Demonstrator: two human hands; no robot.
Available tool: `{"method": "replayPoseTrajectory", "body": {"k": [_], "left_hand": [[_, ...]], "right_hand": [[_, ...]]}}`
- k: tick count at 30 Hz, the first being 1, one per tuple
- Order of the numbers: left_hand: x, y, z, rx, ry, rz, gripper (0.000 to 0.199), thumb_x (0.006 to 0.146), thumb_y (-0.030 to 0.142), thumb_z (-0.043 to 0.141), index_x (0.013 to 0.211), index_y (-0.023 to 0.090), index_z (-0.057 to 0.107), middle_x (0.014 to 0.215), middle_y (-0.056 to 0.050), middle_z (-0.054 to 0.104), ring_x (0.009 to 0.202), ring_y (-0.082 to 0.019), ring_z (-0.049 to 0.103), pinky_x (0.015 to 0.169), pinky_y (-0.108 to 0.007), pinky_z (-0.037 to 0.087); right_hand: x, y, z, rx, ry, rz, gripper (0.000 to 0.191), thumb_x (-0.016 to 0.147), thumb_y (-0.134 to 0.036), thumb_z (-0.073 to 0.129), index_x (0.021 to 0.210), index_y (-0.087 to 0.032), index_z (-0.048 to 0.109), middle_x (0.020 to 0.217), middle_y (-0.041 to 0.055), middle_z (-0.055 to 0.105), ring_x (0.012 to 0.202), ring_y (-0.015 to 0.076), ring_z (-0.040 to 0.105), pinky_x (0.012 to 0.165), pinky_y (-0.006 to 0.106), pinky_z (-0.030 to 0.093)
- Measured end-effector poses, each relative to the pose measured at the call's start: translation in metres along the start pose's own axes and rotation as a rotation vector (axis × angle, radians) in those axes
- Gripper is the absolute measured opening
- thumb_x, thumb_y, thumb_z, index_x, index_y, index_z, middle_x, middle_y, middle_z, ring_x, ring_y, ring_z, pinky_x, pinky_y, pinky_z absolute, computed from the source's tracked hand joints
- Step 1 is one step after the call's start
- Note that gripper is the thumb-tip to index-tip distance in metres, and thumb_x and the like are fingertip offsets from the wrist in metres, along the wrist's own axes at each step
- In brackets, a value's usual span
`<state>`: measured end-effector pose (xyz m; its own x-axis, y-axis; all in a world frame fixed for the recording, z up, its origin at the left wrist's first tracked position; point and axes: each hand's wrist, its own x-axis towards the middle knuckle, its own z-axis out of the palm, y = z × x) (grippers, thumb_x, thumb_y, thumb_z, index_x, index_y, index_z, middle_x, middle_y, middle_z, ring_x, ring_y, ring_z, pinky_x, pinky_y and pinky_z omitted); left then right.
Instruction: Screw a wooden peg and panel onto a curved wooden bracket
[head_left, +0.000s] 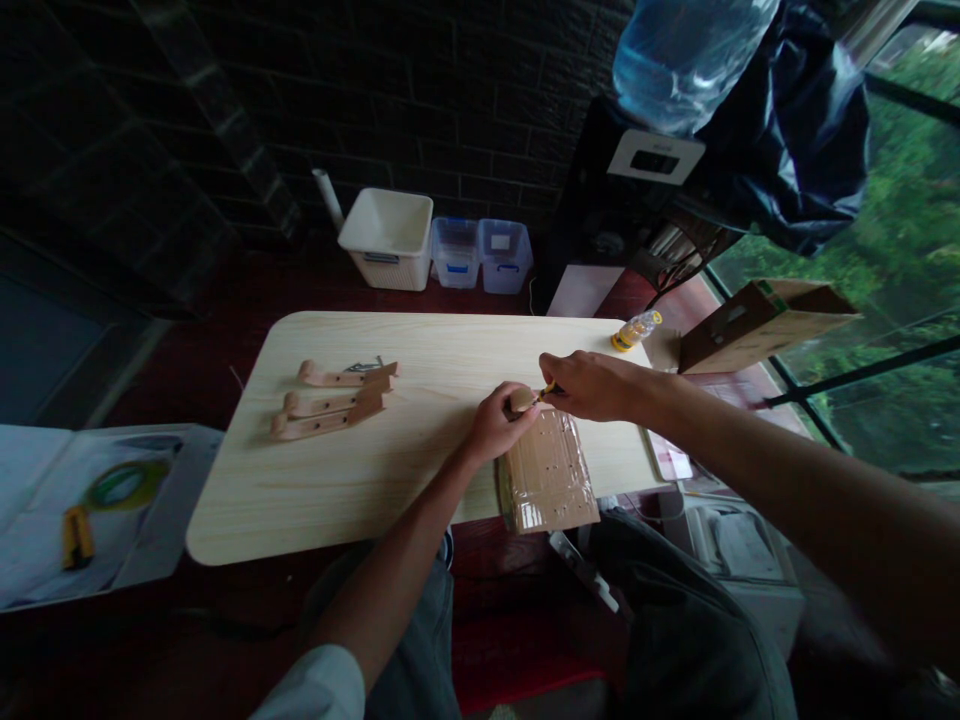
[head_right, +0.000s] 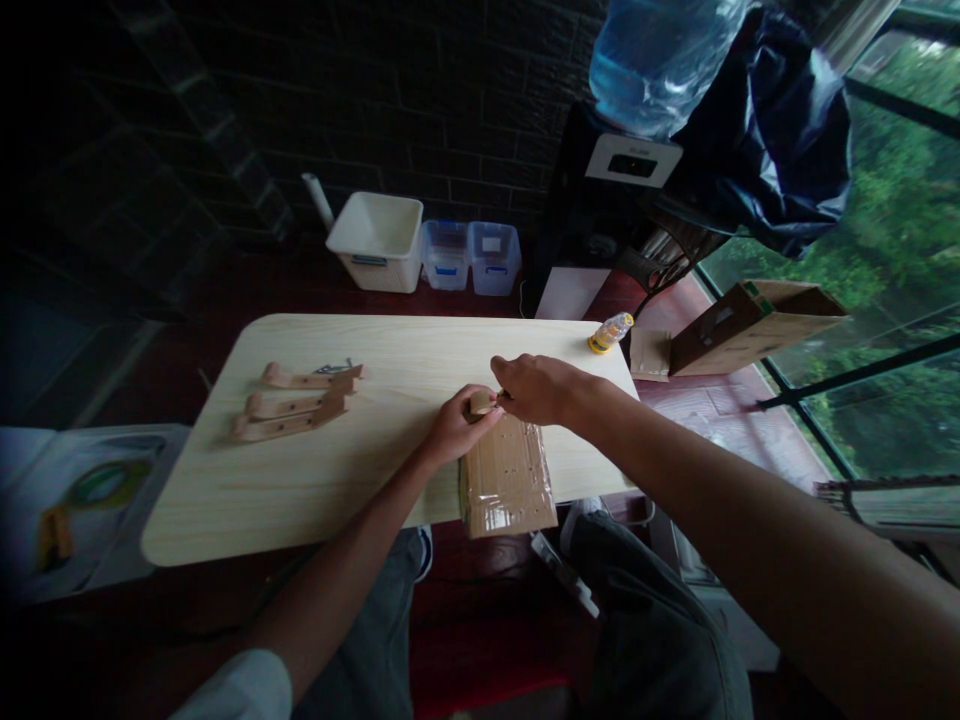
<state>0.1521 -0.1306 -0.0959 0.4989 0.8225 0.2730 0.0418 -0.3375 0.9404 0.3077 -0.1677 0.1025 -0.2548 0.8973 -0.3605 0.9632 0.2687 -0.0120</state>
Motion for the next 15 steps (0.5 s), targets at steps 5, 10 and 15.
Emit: {"method": "replayPoseTrajectory", "body": {"k": [5, 10, 15], "left_hand": [[0.0001, -0.0001, 0.0002, -0.006, 0.001, 0.002, 0.020, 0.089, 0.029, 0.072, 0.106, 0.019, 0.068, 0.105, -0.007, 0.075, 0.098, -0.021, 0.071, 0.090, -0.036, 0.057], [-0.0002, -0.0001, 0.0001, -0.007, 0.003, 0.005, 0.020, 0.089, 0.029, 0.072, 0.106, 0.020, 0.068, 0.106, -0.007, 0.075, 0.097, -0.021, 0.070, 0.091, -0.036, 0.057], [-0.0005, 0.0031, -0.0008, 0.001, 0.001, -0.002, 0.020, 0.089, 0.029, 0.072, 0.106, 0.020, 0.068, 0.103, -0.006, 0.075, 0.096, -0.021, 0.071, 0.089, -0.035, 0.058]], "right_hand": [[-0.0013, -0.0039, -0.0039, 0.025, -0.008, 0.002, 0.033, 0.097, -0.029, 0.055, 0.126, -0.015, 0.061, 0.091, 0.0139, 0.077, 0.074, 0.0216, 0.066, 0.063, 0.034, 0.031], [0.0007, -0.0027, -0.0062, 0.045, -0.024, 0.002, 0.028, 0.099, -0.033, 0.053, 0.119, -0.016, 0.064, 0.091, 0.0133, 0.077, 0.074, 0.0205, 0.066, 0.064, 0.034, 0.034], [0.0044, -0.0021, -0.0077, 0.041, -0.033, 0.018, 0.030, 0.098, -0.037, 0.055, 0.116, -0.014, 0.065, 0.100, 0.0174, 0.078, 0.082, 0.0239, 0.068, 0.065, 0.034, 0.035]]}}
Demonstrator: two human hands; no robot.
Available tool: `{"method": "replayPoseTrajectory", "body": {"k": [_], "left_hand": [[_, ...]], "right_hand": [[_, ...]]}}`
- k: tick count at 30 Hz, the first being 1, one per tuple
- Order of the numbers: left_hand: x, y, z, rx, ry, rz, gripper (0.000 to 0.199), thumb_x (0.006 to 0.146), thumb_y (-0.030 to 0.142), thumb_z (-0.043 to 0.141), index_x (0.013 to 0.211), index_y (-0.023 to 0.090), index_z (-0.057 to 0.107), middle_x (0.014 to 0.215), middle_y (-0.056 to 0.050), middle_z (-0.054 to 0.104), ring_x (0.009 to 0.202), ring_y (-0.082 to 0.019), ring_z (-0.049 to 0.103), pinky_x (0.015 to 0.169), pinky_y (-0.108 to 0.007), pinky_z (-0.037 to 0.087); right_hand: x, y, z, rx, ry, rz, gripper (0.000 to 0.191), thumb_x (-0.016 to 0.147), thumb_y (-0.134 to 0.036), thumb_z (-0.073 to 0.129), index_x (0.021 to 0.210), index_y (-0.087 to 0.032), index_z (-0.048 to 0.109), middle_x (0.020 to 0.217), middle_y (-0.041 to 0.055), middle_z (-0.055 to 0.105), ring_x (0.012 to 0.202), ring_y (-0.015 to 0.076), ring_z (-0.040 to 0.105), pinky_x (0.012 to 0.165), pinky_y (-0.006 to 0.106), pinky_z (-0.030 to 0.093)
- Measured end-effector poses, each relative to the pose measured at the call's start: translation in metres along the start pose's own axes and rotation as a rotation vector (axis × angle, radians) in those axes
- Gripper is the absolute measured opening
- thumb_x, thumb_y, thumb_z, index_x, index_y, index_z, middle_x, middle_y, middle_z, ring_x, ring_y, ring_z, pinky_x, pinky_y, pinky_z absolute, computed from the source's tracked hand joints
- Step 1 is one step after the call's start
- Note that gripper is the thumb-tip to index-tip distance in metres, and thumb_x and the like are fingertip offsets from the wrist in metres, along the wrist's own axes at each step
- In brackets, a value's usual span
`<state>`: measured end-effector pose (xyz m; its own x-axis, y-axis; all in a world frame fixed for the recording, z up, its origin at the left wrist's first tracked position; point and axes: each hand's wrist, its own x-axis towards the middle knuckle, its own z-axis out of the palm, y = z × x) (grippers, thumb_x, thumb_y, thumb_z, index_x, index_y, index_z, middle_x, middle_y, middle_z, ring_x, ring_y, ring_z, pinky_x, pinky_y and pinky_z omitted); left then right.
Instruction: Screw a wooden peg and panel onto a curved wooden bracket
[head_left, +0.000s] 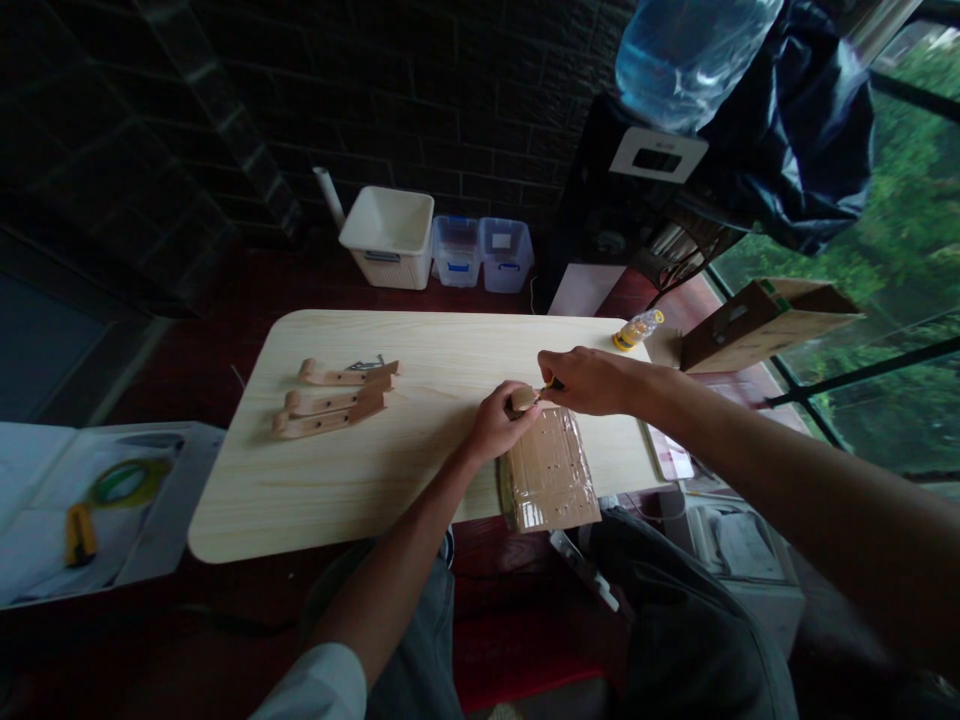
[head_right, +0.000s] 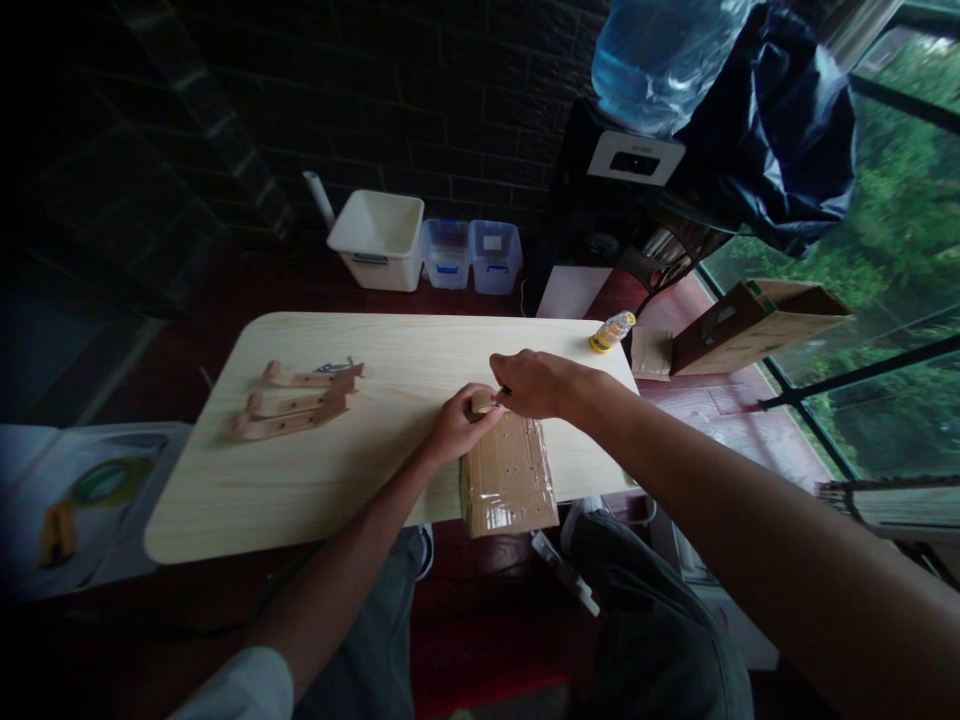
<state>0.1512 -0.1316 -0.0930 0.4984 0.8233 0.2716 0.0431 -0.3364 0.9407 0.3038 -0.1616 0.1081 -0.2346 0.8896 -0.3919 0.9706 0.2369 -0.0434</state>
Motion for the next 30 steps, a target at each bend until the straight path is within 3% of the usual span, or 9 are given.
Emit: {"method": "replayPoseTrajectory", "body": {"k": [6, 11, 19, 25, 30], "left_hand": [[0.0000, 0.0001, 0.0004, 0.012, 0.003, 0.006, 0.019, 0.089, 0.028, 0.072, 0.105, 0.020, 0.068, 0.103, -0.006, 0.075, 0.096, -0.020, 0.071, 0.089, -0.035, 0.057], [0.0000, -0.0030, 0.0004, 0.017, -0.002, 0.012, 0.020, 0.089, 0.028, 0.073, 0.106, 0.020, 0.067, 0.105, -0.006, 0.075, 0.097, -0.021, 0.071, 0.088, -0.035, 0.058], [0.0001, -0.0022, -0.0005, 0.021, 0.003, 0.005, 0.020, 0.088, 0.028, 0.074, 0.105, 0.020, 0.067, 0.104, -0.007, 0.075, 0.097, -0.021, 0.071, 0.088, -0.035, 0.058], [0.0007, -0.0043, -0.0005, 0.026, 0.001, 0.003, 0.020, 0.088, 0.030, 0.074, 0.103, 0.020, 0.067, 0.105, -0.006, 0.075, 0.098, -0.022, 0.070, 0.089, -0.036, 0.058], [0.0006, -0.0030, -0.0004, 0.018, 0.001, 0.011, 0.020, 0.088, 0.028, 0.073, 0.105, 0.020, 0.067, 0.106, -0.006, 0.075, 0.099, -0.022, 0.071, 0.090, -0.036, 0.058]], "right_hand": [[-0.0022, -0.0003, -0.0033, -0.004, -0.012, 0.003, 0.029, 0.095, -0.029, 0.057, 0.119, -0.015, 0.064, 0.101, 0.0163, 0.078, 0.079, 0.0225, 0.068, 0.064, 0.033, 0.034], [-0.0008, -0.0007, -0.0018, -0.002, -0.007, -0.002, 0.026, 0.097, -0.036, 0.056, 0.111, -0.016, 0.066, 0.099, 0.0161, 0.077, 0.081, 0.0229, 0.068, 0.066, 0.033, 0.035], [0.0007, -0.0036, -0.0025, 0.010, -0.012, -0.010, 0.029, 0.094, -0.031, 0.058, 0.119, -0.018, 0.063, 0.088, 0.0108, 0.076, 0.072, 0.0198, 0.064, 0.065, 0.033, 0.035], [0.0015, -0.0036, -0.0053, -0.015, -0.002, 0.001, 0.022, 0.096, -0.032, 0.056, 0.112, -0.019, 0.066, 0.091, 0.0126, 0.076, 0.075, 0.0214, 0.066, 0.066, 0.034, 0.035], [0.0018, -0.0040, -0.0049, -0.033, -0.004, 0.012, 0.028, 0.097, -0.033, 0.057, 0.117, -0.016, 0.066, 0.092, 0.0149, 0.077, 0.076, 0.0224, 0.067, 0.067, 0.034, 0.036]]}}
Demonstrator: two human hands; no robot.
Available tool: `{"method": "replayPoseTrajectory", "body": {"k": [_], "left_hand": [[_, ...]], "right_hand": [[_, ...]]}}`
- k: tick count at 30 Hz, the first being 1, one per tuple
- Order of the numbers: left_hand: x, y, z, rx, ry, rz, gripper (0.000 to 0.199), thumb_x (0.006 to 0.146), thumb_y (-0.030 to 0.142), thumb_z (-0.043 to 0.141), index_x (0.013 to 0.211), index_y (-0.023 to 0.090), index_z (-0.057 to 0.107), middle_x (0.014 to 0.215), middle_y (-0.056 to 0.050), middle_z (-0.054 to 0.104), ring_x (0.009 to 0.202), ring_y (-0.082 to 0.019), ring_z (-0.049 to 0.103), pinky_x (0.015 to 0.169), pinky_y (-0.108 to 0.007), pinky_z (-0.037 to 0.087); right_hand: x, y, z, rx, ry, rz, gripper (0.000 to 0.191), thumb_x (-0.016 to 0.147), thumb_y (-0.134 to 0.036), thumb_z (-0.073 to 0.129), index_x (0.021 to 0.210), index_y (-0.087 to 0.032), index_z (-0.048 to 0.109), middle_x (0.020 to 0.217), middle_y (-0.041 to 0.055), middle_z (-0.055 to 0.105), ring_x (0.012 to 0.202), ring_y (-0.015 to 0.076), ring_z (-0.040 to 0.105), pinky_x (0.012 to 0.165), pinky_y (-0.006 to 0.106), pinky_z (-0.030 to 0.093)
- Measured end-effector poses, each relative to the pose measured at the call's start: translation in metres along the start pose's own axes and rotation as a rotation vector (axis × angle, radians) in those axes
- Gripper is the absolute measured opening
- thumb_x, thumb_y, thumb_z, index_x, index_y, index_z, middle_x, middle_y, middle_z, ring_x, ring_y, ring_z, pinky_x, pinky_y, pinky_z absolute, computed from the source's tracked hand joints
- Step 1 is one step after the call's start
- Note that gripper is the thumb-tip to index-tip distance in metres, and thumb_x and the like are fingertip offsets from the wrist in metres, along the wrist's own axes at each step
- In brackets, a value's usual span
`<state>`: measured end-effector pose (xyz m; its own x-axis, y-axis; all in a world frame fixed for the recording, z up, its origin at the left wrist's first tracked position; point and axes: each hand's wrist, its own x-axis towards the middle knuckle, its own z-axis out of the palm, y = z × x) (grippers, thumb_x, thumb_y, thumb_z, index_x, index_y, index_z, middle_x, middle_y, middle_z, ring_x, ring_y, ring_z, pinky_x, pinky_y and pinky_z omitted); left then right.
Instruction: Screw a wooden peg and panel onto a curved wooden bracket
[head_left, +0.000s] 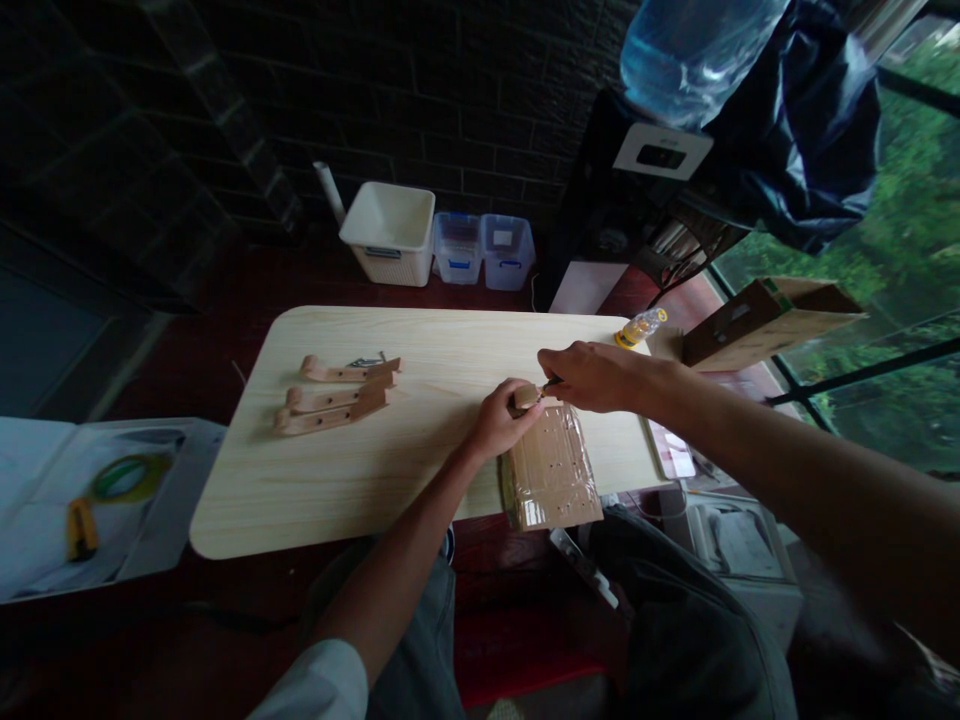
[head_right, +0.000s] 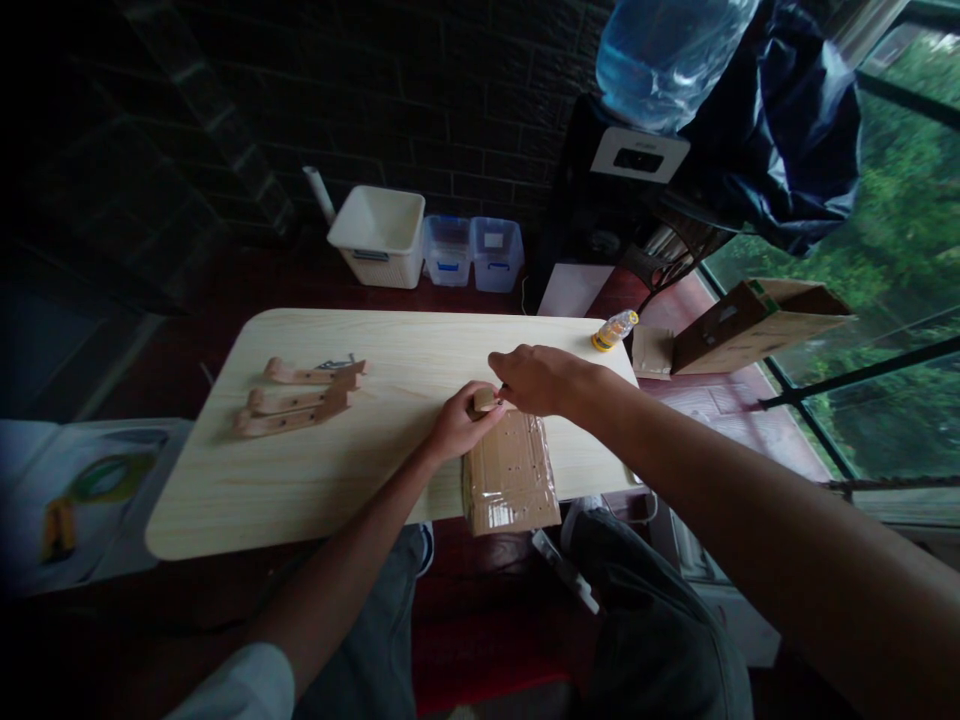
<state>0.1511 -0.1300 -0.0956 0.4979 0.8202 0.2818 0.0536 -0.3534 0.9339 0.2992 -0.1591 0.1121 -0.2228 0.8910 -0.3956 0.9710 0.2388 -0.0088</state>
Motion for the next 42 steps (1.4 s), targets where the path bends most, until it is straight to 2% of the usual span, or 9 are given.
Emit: {"method": "replayPoseTrajectory", "body": {"k": [6, 11, 18, 24, 29, 37, 42], "left_hand": [[-0.0002, 0.0004, 0.0000, 0.005, 0.005, 0.000, 0.019, 0.088, 0.028, 0.074, 0.104, 0.020, 0.067, 0.105, -0.007, 0.075, 0.096, -0.021, 0.070, 0.089, -0.036, 0.057], [-0.0002, -0.0013, 0.0002, 0.011, 0.005, 0.002, 0.019, 0.087, 0.026, 0.073, 0.104, 0.020, 0.068, 0.106, -0.006, 0.076, 0.097, -0.021, 0.071, 0.090, -0.036, 0.057], [0.0001, -0.0037, 0.0010, 0.013, 0.005, 0.011, 0.019, 0.089, 0.028, 0.073, 0.105, 0.020, 0.067, 0.106, -0.006, 0.075, 0.098, -0.021, 0.071, 0.089, -0.035, 0.057], [-0.0004, -0.0030, 0.0011, 0.014, 0.012, 0.014, 0.020, 0.088, 0.026, 0.074, 0.106, 0.021, 0.067, 0.107, -0.006, 0.075, 0.098, -0.021, 0.071, 0.090, -0.036, 0.057], [-0.0005, -0.0020, 0.0010, 0.015, 0.012, 0.013, 0.019, 0.088, 0.027, 0.074, 0.104, 0.021, 0.067, 0.105, -0.006, 0.075, 0.097, -0.021, 0.071, 0.088, -0.035, 0.057], [-0.0005, -0.0014, 0.0011, 0.011, 0.016, 0.017, 0.019, 0.088, 0.027, 0.074, 0.104, 0.020, 0.067, 0.106, -0.006, 0.075, 0.097, -0.021, 0.070, 0.089, -0.035, 0.057], [-0.0005, -0.0013, 0.0011, -0.003, 0.008, 0.028, 0.019, 0.089, 0.026, 0.073, 0.106, 0.020, 0.066, 0.105, -0.006, 0.075, 0.097, -0.020, 0.070, 0.090, -0.034, 0.057]], "right_hand": [[0.0005, 0.0017, 0.0022, 0.005, -0.004, -0.004, 0.030, 0.094, -0.031, 0.059, 0.119, -0.015, 0.064, 0.094, 0.0158, 0.077, 0.076, 0.0226, 0.068, 0.066, 0.034, 0.036], [0.0025, 0.0060, 0.0033, 0.013, -0.011, 0.000, 0.029, 0.096, -0.037, 0.059, 0.114, -0.016, 0.066, 0.092, 0.0151, 0.077, 0.077, 0.0234, 0.068, 0.067, 0.034, 0.037], [0.0009, 0.0067, 0.0038, 0.029, -0.002, -0.010, 0.032, 0.093, -0.032, 0.059, 0.122, -0.016, 0.062, 0.097, 0.0153, 0.077, 0.080, 0.0231, 0.068, 0.066, 0.033, 0.036], [-0.0007, 0.0058, 0.0028, 0.041, -0.012, -0.012, 0.026, 0.097, -0.036, 0.056, 0.112, -0.017, 0.066, 0.094, 0.0145, 0.077, 0.079, 0.0230, 0.068, 0.067, 0.034, 0.036], [0.0012, 0.0052, 0.0023, 0.038, -0.013, 0.007, 0.029, 0.094, -0.034, 0.059, 0.115, -0.016, 0.066, 0.096, 0.0159, 0.077, 0.078, 0.0235, 0.068, 0.067, 0.034, 0.037], [-0.0034, 0.0023, 0.0011, 0.031, -0.003, -0.005, 0.023, 0.095, -0.030, 0.056, 0.112, -0.018, 0.067, 0.089, 0.0110, 0.076, 0.076, 0.0203, 0.067, 0.066, 0.032, 0.036], [-0.0026, 0.0014, 0.0002, 0.005, -0.007, -0.006, 0.027, 0.097, -0.034, 0.056, 0.113, -0.016, 0.067, 0.096, 0.0152, 0.077, 0.080, 0.0234, 0.069, 0.067, 0.033, 0.037]]}}
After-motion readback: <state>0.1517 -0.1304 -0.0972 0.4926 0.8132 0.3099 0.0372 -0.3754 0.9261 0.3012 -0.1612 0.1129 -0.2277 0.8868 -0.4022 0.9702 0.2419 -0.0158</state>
